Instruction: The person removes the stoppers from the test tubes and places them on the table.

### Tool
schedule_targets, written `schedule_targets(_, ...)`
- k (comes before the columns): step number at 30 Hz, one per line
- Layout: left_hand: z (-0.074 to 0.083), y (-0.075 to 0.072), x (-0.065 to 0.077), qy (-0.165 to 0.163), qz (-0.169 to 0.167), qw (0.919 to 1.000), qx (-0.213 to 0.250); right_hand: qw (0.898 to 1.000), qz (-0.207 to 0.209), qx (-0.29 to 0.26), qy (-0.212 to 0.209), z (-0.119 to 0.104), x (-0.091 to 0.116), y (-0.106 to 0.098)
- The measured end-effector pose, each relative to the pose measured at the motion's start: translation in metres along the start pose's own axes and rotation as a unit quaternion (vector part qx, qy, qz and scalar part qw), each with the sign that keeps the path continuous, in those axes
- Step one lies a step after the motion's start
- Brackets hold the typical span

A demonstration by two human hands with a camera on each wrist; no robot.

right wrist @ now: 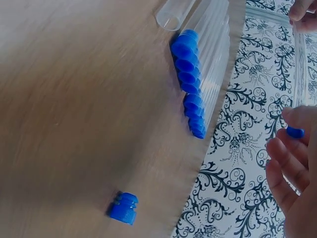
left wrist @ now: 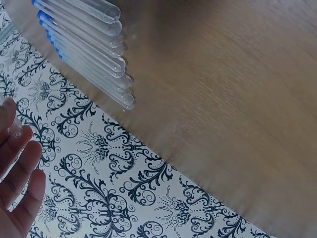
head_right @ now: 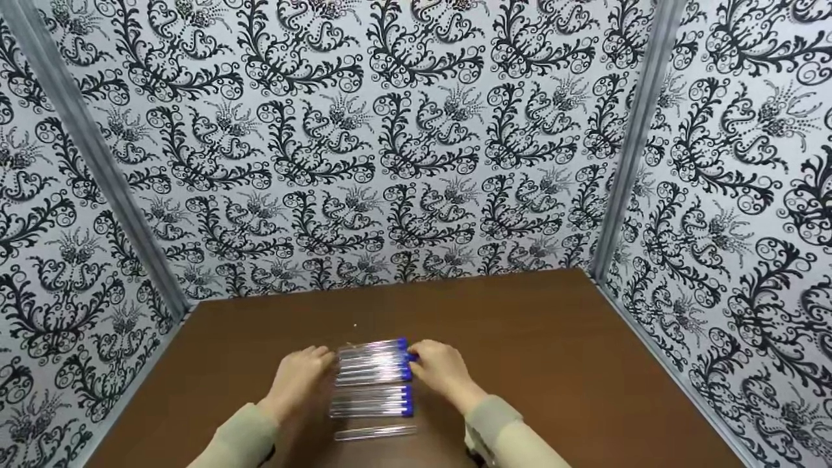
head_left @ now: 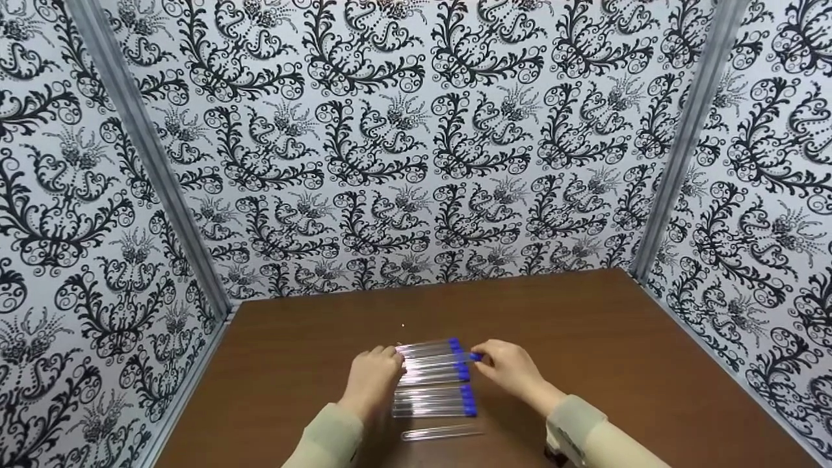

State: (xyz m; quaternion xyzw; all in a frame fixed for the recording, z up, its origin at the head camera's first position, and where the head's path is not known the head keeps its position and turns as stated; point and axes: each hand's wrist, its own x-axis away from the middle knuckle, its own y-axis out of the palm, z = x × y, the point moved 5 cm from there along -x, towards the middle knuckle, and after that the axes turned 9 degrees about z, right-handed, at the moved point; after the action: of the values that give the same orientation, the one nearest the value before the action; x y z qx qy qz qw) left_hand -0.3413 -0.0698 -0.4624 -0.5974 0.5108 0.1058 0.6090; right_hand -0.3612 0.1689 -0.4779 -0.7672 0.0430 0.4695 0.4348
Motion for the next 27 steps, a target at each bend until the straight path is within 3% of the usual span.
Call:
schedule_targets(11, 0.0008, 0.0005, 0.0084, -0.011, 0.035, 0.9991, 0.022, 1.000, -0.007, -0.011, -0.005, 0.0006, 0.0069, -0.0014)
schedule_targets(21, 0.0007, 0.0005, 0.0071, -0.019, 0.037, 0.9986, 0.033, 0.998, 0.041, 0.014, -0.049, 0.0017, 0.0083, -0.0030)
schedule_targets(27, 0.0001, 0.0017, 0.0074, -0.018, 0.044, 0.9982, 0.037, 0.998, 0.041, 0.014, -0.049, 0.0049, 0.0092, -0.0030)
